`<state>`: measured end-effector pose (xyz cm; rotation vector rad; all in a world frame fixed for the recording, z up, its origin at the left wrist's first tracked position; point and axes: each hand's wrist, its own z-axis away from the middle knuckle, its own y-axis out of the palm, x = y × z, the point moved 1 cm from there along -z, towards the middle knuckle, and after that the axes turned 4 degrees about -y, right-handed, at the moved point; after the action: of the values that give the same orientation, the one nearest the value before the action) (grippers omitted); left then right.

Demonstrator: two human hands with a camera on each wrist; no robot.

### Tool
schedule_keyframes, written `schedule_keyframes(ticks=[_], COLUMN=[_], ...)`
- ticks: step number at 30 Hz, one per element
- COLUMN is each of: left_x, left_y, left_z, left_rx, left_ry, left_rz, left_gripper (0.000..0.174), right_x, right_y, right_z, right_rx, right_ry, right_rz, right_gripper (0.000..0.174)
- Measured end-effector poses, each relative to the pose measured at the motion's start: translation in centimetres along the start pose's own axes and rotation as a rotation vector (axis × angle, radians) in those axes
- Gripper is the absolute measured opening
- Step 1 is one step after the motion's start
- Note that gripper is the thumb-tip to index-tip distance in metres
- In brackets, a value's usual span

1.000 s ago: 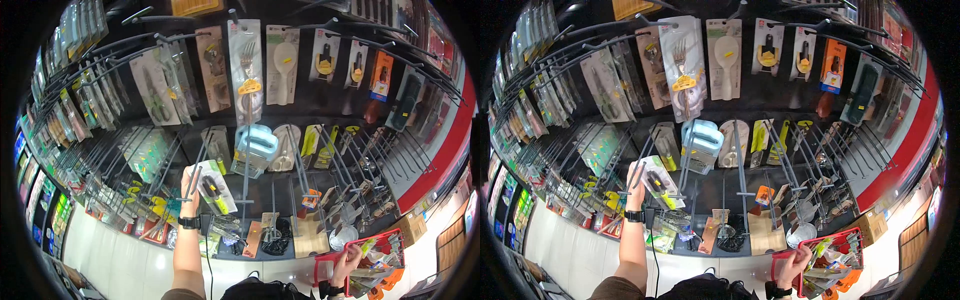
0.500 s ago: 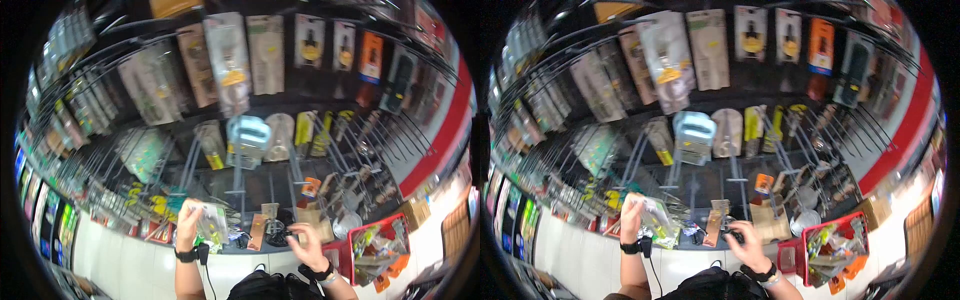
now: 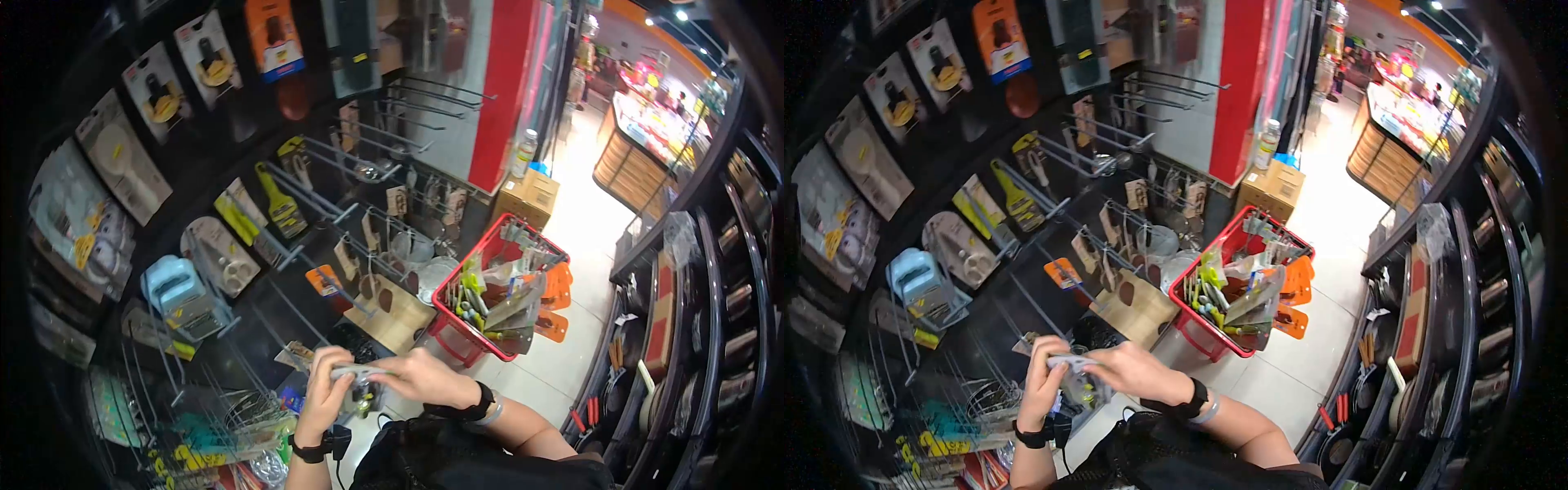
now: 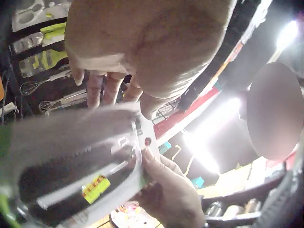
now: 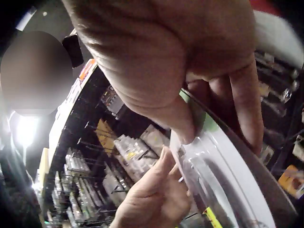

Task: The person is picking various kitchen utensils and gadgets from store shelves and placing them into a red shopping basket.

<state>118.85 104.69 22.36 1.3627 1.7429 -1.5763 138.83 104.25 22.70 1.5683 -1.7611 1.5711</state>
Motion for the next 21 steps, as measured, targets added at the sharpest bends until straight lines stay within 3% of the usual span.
schedule_keyframes(ticks=[2, 4, 6, 8, 10, 14, 17, 20, 21], left_x=[-0.8, -0.6, 0.4, 2.2, 2.6, 3.7, 4.0, 3.4, 3.0], left_y=[1.0, 1.4, 1.7, 2.4, 2.9, 2.8, 2.5, 2.5, 2.6], left_z=[-1.4, -2.0, -1.9, -1.3, -0.8, 0.3, 0.8, 1.1, 1.2], left_rx=[-0.093, -0.071, -0.057, -0.033, -0.093, -0.14, -0.177, -0.196, -0.208], left_ry=[0.006, -0.014, -0.045, -0.195, -0.229, -0.316, -0.358, -0.376, -0.389], left_rz=[-0.078, -0.078, -0.079, 0.074, 0.113, 0.162, 0.089, 0.072, 0.042], left_gripper=[0.028, 0.026, 0.023, 0.019, 0.018, 0.018, 0.017, 0.016, 0.016], right_x=[-3.3, -4.8, -8.1, -9.9, -13.0, -19.5, -23.5, -26.9, -27.3], right_y=[-2.2, -5.6, -8.9, -11.9, -13.8, -15.7, -15.6, -15.0, -15.0], right_z=[2.0, 4.1, 5.8, 7.2, 8.0, 9.6, 10.2, 10.3, 10.4], right_rx=[-0.173, -0.347, -0.632, -0.848, -1.044, -1.134, -1.131, -1.18, -1.097], right_ry=[0.017, 0.273, 0.225, 0.406, 0.405, 0.471, 0.661, 0.617, 0.735], right_rz=[0.116, 0.152, 0.328, 0.381, 0.368, 0.457, 0.536, 0.591, 0.604], right_gripper=[0.018, 0.016, 0.015, 0.015, 0.018, 0.021, 0.024, 0.023, 0.023])
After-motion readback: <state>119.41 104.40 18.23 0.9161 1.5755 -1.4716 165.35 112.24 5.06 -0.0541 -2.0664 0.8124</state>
